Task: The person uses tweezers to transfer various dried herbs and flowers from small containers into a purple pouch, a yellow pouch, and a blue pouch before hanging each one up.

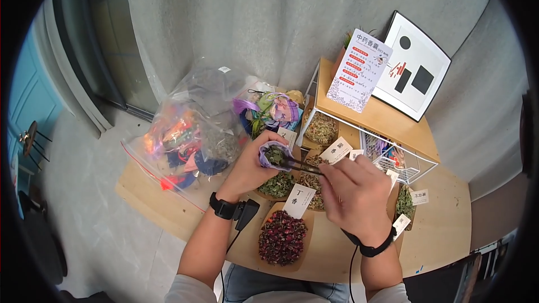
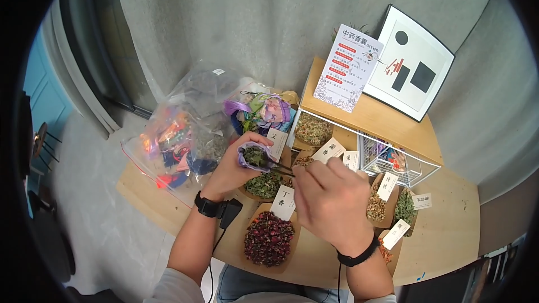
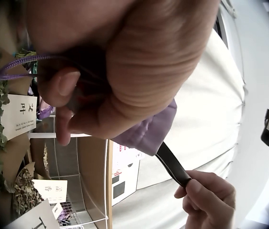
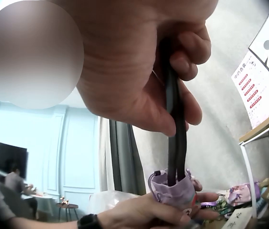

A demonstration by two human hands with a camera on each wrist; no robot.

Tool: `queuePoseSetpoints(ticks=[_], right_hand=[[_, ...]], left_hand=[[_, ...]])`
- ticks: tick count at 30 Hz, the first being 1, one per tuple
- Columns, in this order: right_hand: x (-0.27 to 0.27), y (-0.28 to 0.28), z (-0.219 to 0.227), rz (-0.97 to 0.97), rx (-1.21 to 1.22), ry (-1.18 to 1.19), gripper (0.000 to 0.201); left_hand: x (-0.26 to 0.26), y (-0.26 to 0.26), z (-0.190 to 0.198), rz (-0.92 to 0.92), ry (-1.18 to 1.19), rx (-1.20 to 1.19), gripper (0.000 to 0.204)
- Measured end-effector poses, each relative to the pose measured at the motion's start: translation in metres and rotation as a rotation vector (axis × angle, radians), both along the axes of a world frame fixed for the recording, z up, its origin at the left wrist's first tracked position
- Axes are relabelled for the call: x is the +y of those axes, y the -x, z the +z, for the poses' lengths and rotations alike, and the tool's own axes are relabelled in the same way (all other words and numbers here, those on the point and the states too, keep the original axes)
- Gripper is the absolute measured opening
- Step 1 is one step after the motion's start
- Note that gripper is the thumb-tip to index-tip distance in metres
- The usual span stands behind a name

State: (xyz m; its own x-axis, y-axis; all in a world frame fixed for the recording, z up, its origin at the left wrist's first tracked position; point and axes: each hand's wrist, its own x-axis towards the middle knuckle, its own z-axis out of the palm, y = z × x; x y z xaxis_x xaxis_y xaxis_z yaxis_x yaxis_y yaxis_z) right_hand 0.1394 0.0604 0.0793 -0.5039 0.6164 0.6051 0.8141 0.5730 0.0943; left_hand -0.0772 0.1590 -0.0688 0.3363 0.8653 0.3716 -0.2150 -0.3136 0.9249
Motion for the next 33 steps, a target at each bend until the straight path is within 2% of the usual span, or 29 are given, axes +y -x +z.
queuePoseSetpoints(ticks=[2,4,8,11,13,17,20,22,23,24,26,27,29,30,31,33], right_hand=[[0.005,0.004,-0.009,0.024,-0.009,0.005,0.02],[0.012,0.01,-0.018,0.048,-0.019,-0.001,0.026],[0.015,0.013,-0.014,0.024,-0.014,0.029,0.026],[0.01,0.009,-0.005,0.015,0.04,0.008,0.023],[0.006,0.006,0.001,-0.035,0.051,-0.007,0.019],[0.003,0.001,-0.003,-0.048,0.08,-0.016,0.017],[-0.006,-0.013,-0.01,-0.035,0.237,-0.01,0.016],[-0.011,-0.021,-0.021,-0.109,0.289,0.166,0.018],[-0.015,-0.026,-0.032,-0.121,0.303,0.155,0.018],[-0.017,-0.031,-0.046,-0.102,0.469,0.304,0.019],[-0.026,-0.043,-0.067,-0.08,0.753,0.632,0.021],[-0.03,-0.046,-0.076,-0.093,0.776,0.616,0.021],[-0.041,-0.051,-0.089,0.081,1.174,0.686,0.019],[-0.049,-0.057,-0.088,-0.017,1.148,0.73,0.029],[-0.057,-0.059,-0.08,-0.032,1.175,0.702,0.029],[-0.073,-0.057,-0.056,-0.109,1.164,0.783,0.045]], left_hand=[[-0.001,0.0,0.001,-0.021,0.033,-0.007,0.055],[-0.005,0.002,0.009,-0.032,-0.015,0.084,0.057],[-0.004,0.001,0.005,-0.025,0.008,0.102,0.056],[-0.001,0.002,0.0,0.003,0.055,0.061,0.056],[-0.003,0.0,0.003,-0.047,0.131,-0.054,0.05],[-0.007,-0.001,0.01,-0.066,0.163,-0.088,0.051],[-0.008,0.0,0.009,-0.067,0.201,-0.154,0.054],[-0.006,-0.002,0.003,-0.102,0.117,-0.182,0.055],[-0.01,0.0,0.008,-0.117,0.109,-0.169,0.055],[-0.014,0.004,0.015,-0.155,0.24,-0.107,0.054],[-0.019,0.004,0.024,-0.207,0.294,-0.029,0.053],[-0.021,0.003,0.029,-0.234,0.319,0.011,0.054],[-0.031,-0.005,0.042,-0.272,0.321,-0.156,0.056],[-0.038,-0.008,0.054,-0.284,0.35,-0.169,0.058],[-0.04,-0.012,0.058,-0.314,0.343,-0.146,0.058],[-0.05,-0.022,0.069,-0.517,0.301,-0.165,0.054]])
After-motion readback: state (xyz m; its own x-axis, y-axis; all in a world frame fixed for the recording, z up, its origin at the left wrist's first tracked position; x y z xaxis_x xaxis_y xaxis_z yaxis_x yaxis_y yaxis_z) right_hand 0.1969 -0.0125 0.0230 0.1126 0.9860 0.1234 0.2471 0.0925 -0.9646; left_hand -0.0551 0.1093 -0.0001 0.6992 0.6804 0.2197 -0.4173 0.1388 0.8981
